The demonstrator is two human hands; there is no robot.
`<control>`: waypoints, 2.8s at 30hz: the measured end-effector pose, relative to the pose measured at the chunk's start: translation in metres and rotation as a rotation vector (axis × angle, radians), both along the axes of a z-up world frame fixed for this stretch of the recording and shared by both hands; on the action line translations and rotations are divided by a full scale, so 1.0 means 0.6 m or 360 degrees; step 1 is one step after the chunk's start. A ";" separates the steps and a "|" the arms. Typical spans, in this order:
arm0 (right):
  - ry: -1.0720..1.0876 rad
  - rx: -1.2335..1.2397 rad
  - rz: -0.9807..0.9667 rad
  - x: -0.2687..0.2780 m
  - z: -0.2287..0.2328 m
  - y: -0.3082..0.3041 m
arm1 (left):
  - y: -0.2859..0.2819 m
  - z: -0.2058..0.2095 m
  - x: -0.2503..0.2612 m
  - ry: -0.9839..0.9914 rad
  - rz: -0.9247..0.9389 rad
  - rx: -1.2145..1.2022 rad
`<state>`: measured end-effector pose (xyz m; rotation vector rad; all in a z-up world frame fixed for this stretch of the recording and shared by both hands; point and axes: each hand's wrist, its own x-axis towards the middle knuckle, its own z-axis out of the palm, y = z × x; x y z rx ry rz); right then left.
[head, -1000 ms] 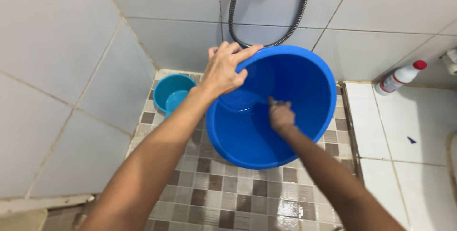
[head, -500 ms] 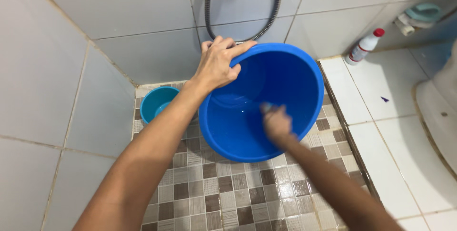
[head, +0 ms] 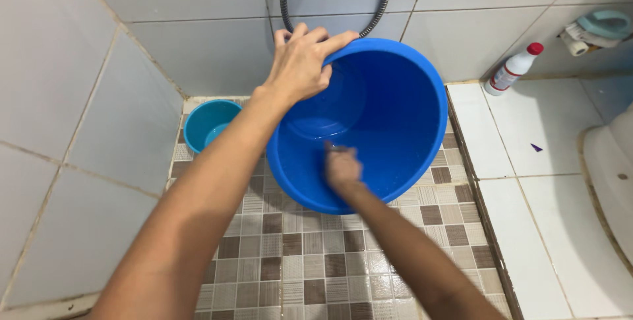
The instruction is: The person scrubs a handheld showerhead with a sponge, then empties water from a blue bucket and scrubs the bucket's interior and exterior with the same sponge. The person uses a handheld showerhead to rinse the sponge and bucket during the process.
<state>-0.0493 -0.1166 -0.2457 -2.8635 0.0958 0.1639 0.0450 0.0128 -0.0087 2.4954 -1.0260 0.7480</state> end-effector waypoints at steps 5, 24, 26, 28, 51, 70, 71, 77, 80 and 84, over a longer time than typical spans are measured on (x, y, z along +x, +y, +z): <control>-0.0294 -0.0328 -0.0021 0.022 0.024 -0.143 | -0.048 -0.006 -0.033 0.0061 0.0321 -0.0078; -0.0651 0.0029 -0.0207 0.079 -0.063 -0.293 | 0.132 -0.067 -0.208 0.1215 0.1063 -0.0244; -0.0749 0.0000 -0.0151 0.096 -0.081 -0.323 | 0.117 -0.119 -0.199 0.1165 0.0827 -0.0161; -0.0811 -0.0095 -0.0047 0.111 -0.096 -0.340 | 0.091 -0.176 -0.172 0.1022 0.0594 -0.0181; -0.0397 0.0939 -0.0269 -0.007 0.008 -0.145 | -0.142 -0.136 -0.203 0.0186 -0.0073 -0.1061; -0.0246 0.0144 0.0340 -0.097 0.031 -0.052 | -0.034 -0.032 -0.078 0.0543 0.0387 -0.1081; -0.0323 0.0157 0.0407 -0.102 0.042 -0.053 | -0.027 -0.030 -0.066 0.0576 0.0426 -0.1085; -0.0299 -0.0241 0.0033 -0.050 0.110 -0.158 | -0.006 -0.027 -0.045 0.0496 0.0515 -0.1085; -0.0297 -0.0208 -0.0037 -0.027 0.113 -0.187 | 0.008 -0.025 -0.093 0.0212 0.0510 -0.0784; -0.0268 -0.0217 -0.0070 -0.025 0.103 -0.200 | 0.036 -0.060 -0.213 0.0266 0.0491 -0.0647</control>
